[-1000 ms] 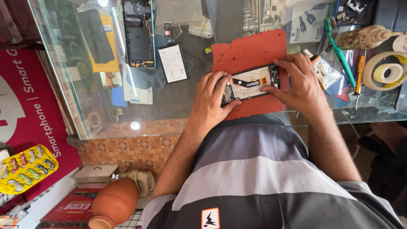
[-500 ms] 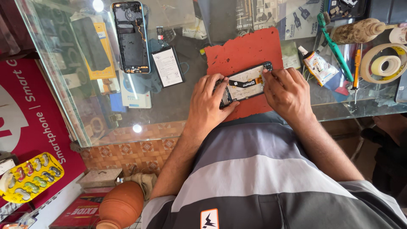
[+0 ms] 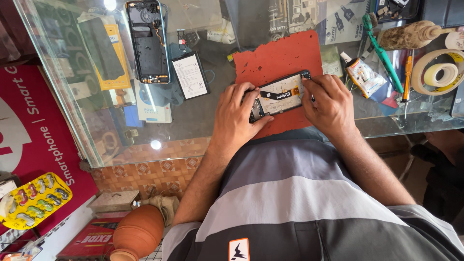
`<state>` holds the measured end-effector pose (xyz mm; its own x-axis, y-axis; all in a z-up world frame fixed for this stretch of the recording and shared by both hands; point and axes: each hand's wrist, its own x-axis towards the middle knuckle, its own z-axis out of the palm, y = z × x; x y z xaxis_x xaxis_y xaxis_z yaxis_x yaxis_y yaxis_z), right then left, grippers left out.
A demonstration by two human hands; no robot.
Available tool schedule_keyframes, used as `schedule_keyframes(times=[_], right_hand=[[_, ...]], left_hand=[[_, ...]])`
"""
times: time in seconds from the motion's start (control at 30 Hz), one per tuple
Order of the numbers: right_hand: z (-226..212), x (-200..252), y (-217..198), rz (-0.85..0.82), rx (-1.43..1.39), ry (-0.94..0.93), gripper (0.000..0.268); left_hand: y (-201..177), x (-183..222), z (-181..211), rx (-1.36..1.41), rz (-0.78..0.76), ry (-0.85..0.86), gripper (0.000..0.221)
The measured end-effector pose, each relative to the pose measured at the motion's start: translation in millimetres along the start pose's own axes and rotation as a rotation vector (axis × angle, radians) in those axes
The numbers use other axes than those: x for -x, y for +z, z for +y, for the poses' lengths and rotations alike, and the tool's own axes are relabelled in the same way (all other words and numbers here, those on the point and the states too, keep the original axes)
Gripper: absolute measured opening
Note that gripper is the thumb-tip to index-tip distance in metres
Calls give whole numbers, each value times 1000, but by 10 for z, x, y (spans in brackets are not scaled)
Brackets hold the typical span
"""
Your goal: The person disassembles a smartphone, removes the battery, and then reassembles the device by placing the battery back and snapping the back cover into place. The person handles the phone's internal components and casing throughout the process.
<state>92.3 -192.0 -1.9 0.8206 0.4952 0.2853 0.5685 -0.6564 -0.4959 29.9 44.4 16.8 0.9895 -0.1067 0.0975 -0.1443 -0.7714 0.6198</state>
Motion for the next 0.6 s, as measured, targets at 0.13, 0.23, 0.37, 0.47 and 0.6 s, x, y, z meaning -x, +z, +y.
schedule_keyframes(times=[0.13,0.23,0.37,0.47,0.6], right_hand=[[34,66,53,80,-107,99,18],[62,86,90,75,-141,159,16],[36,70,91,95,-75,86,21],[16,43,86,101,-50,60,25],[29,51,91,107,-28,51,23]], left_hand=[[16,-101,10,28,77,19,57],[161,-264,21,69,131,98,43],[411,-567,18,19,99,215,35],[514,-698,1,7,74,245,22],[548,-728,-21,42,60,229,9]])
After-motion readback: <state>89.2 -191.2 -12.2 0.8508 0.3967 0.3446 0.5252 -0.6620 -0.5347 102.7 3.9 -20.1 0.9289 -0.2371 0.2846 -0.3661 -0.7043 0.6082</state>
